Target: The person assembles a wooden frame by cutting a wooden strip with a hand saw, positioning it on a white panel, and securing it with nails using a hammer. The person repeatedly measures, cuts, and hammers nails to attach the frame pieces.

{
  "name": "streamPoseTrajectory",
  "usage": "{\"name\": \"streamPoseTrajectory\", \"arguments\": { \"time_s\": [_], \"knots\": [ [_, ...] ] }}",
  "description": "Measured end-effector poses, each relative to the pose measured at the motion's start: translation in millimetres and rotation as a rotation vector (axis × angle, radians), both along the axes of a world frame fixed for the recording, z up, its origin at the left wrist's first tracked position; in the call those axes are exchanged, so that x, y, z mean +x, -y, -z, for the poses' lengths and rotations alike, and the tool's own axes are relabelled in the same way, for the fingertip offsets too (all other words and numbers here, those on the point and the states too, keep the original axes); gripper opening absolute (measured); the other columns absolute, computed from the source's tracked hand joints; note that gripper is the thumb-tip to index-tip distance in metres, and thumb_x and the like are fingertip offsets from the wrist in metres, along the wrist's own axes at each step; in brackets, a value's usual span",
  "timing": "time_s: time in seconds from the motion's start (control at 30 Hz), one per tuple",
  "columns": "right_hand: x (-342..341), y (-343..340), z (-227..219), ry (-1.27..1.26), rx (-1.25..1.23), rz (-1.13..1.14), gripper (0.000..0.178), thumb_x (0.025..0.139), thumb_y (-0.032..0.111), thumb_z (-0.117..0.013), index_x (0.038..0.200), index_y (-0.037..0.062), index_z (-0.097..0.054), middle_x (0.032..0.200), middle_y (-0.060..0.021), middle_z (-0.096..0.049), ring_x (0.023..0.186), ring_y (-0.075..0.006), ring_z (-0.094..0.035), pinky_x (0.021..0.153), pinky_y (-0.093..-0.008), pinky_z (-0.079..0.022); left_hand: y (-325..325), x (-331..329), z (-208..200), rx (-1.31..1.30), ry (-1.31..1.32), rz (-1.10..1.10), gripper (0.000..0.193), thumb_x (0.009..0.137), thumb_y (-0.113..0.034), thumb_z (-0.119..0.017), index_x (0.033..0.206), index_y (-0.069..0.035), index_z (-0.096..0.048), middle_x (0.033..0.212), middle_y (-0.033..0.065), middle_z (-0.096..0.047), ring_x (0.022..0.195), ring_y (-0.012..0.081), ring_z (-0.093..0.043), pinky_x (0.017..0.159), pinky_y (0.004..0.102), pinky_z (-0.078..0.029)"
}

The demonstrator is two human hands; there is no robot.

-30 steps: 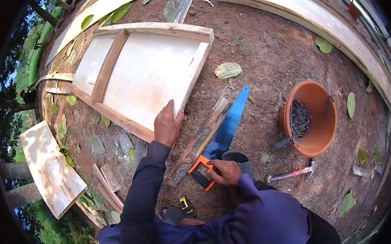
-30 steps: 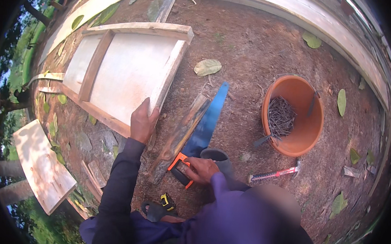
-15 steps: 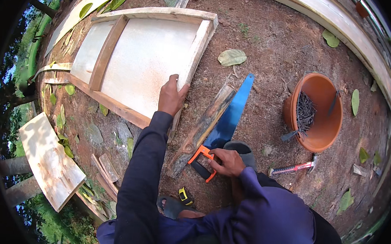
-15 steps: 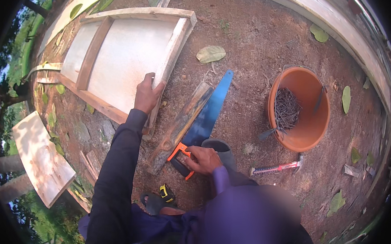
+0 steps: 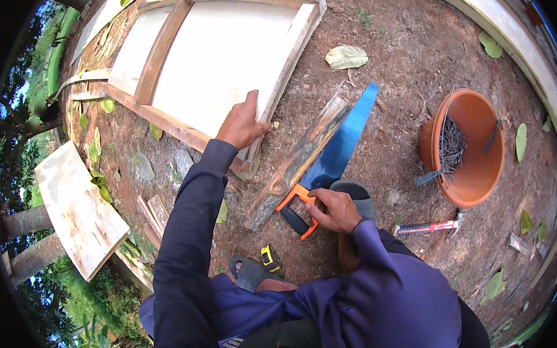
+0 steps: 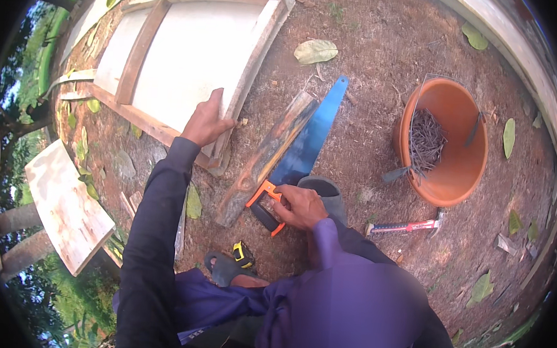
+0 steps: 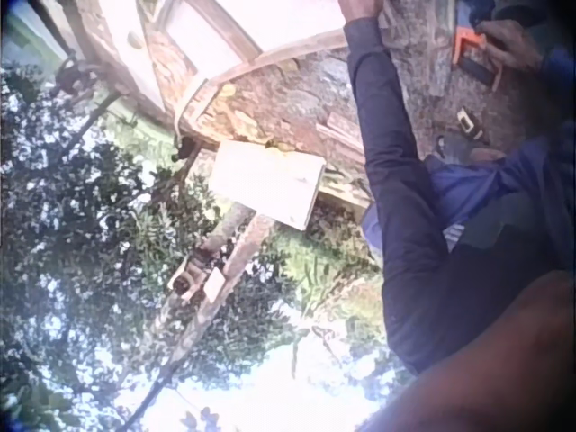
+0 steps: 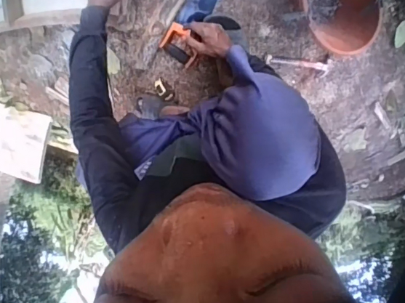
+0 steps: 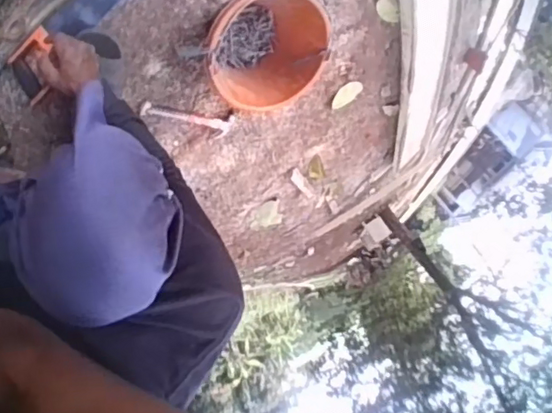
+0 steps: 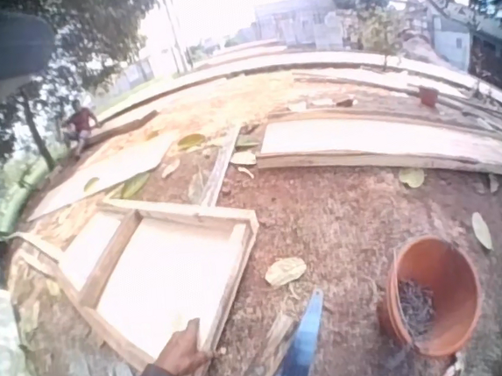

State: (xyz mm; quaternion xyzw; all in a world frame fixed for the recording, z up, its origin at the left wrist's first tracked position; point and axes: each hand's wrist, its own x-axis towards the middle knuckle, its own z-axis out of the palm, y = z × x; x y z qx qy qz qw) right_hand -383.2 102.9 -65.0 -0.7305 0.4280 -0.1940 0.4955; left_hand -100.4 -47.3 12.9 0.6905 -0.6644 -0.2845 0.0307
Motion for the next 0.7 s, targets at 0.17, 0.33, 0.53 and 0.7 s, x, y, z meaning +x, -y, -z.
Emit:
{"name": "streamPoseTrajectory", "arguments": {
  "time_s": [0.17, 0.33, 0.53, 0.7],
  "knots": [
    [1, 0, -5, 0.010, 0.012, -0.010, 0.032, 0.091, 0.032, -0.069, 0.108, 0.0057, -0.069, 0.078, -0.0101, -0.069, 0.071, -0.0305, -0.069, 0.067, -0.0440, -0.054, -1, 10, 9, -0.164, 0.000, 0.020, 0.072, 0.080, -0.014, -0.074, 0.140, 0.007, -0.040, 0.095, 0.0337, -0.068, 0.093, 0.0503, -0.068, 0.084, 0.0540, -0.054],
    [1, -1, -4, -0.004, 0.011, -0.006, 0.032, 0.091, 0.033, -0.068, 0.108, 0.0057, -0.069, 0.078, -0.0101, -0.069, 0.072, -0.0303, -0.069, 0.068, -0.0440, -0.054, -1, 15, 12, -0.202, -0.001, -0.014, 0.067, 0.083, -0.017, -0.074, 0.140, 0.004, -0.043, 0.100, 0.0339, -0.068, 0.096, 0.0509, -0.067, 0.085, 0.0539, -0.054],
    [0, 1, -9, -0.020, 0.034, -0.009, 0.033, 0.092, 0.033, -0.068, 0.109, 0.0050, -0.069, 0.078, -0.0093, -0.069, 0.071, -0.0295, -0.069, 0.067, -0.0433, -0.054, 0, 42, 25, -0.368, 0.024, -0.100, 0.060, 0.087, -0.018, -0.072, 0.136, 0.005, -0.048, 0.113, 0.0348, -0.066, 0.107, 0.0499, -0.065, 0.094, 0.0527, -0.051],
    [3, 1, -8, -0.002, 0.013, -0.032, 0.033, 0.092, 0.034, -0.068, 0.108, 0.0052, -0.069, 0.078, -0.0089, -0.068, 0.071, -0.0286, -0.069, 0.067, -0.0428, -0.054, 13, 106, 16, -0.666, 0.496, -0.323, 0.057, 0.090, -0.016, -0.073, 0.138, 0.002, -0.049, 0.135, 0.0294, -0.057, 0.124, 0.0439, -0.058, 0.104, 0.0476, -0.048]
  ]
}}
